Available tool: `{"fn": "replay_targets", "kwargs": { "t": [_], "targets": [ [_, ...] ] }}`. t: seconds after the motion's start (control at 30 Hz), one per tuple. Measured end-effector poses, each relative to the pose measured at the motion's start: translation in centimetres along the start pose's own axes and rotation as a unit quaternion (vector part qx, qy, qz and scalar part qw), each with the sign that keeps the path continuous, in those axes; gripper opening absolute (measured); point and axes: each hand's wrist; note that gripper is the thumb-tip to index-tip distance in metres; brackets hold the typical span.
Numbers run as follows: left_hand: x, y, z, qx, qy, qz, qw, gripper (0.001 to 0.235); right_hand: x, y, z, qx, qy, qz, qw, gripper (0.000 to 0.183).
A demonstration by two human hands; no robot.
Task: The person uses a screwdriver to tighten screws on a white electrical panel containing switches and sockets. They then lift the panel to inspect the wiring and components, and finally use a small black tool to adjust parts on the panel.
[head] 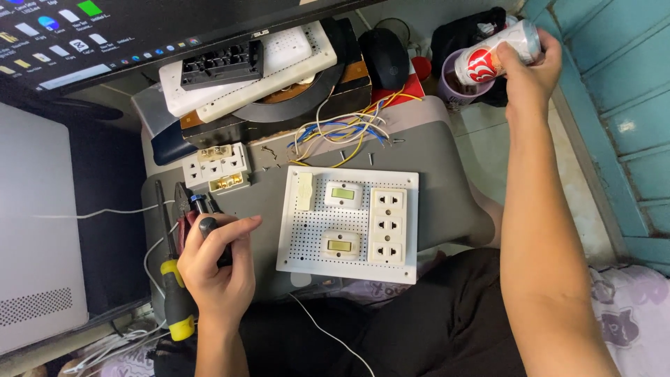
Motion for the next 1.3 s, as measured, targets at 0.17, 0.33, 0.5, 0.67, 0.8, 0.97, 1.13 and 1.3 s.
{"fn": "replay_targets", "kwargs": {
  "t": [0.17, 0.33, 0.5, 0.67, 0.8, 0.97, 1.13, 1.3],
  "targets": [
    [-0.1, 0.1, -0.1, 0.002, -0.007, -0.005, 1.0, 0.022, -1.3, 1.0, -0.4, 0.007, 0.027, -0.025, 0.999, 0.056],
    [0.0, 0.1, -0.1, 0.004, -0.006, -0.002, 1.0, 0.023, -1.0, 0.7, -0.4, -0.008, 0.006, -0.029, 1.0, 0.053],
    [0.0, 0.1, -0.1, 0.005, -0.006, 0.0, 1.0, 0.022, -1.0, 0.6, -0.2, -0.005, 0.017, -0.036, 0.999, 0.05],
    [0.0, 0.1, -0.1, 0.004, -0.009, 0.001, 1.0, 0.021, 0.0, 0.2, 0.0, -0.016, 0.037, 0.032, 0.999, 0.048],
    [-0.1, 0.2, -0.2, 0.007, -0.009, -0.004, 1.0, 0.021, 0.1, 0.3, -0.4, -0.028, 0.136, 0.13, 0.982, 0.054],
    [0.0, 0.1, -0.2, 0.005, -0.009, -0.004, 1.0, 0.02, 0.0, 0.8, -0.9, -0.061, 0.24, 0.261, 0.933, 0.073],
    [0.0, 0.1, -0.2, 0.005, -0.01, -0.002, 1.0, 0.022, 2.4, -0.3, -0.9, -0.082, 0.291, 0.301, 0.904, 0.069],
    [0.0, 0.2, -0.1, 0.009, -0.016, -0.006, 1.0, 0.021, 3.4, -0.4, -1.0, -0.05, 0.327, 0.324, 0.886, 0.071]
  ]
}}
Point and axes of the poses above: each hand's wrist, its own y-axis towards the middle knuckle, its own z-axis out of the palm, x = y × z, and after that the axes turned 6 degrees about z, right-handed
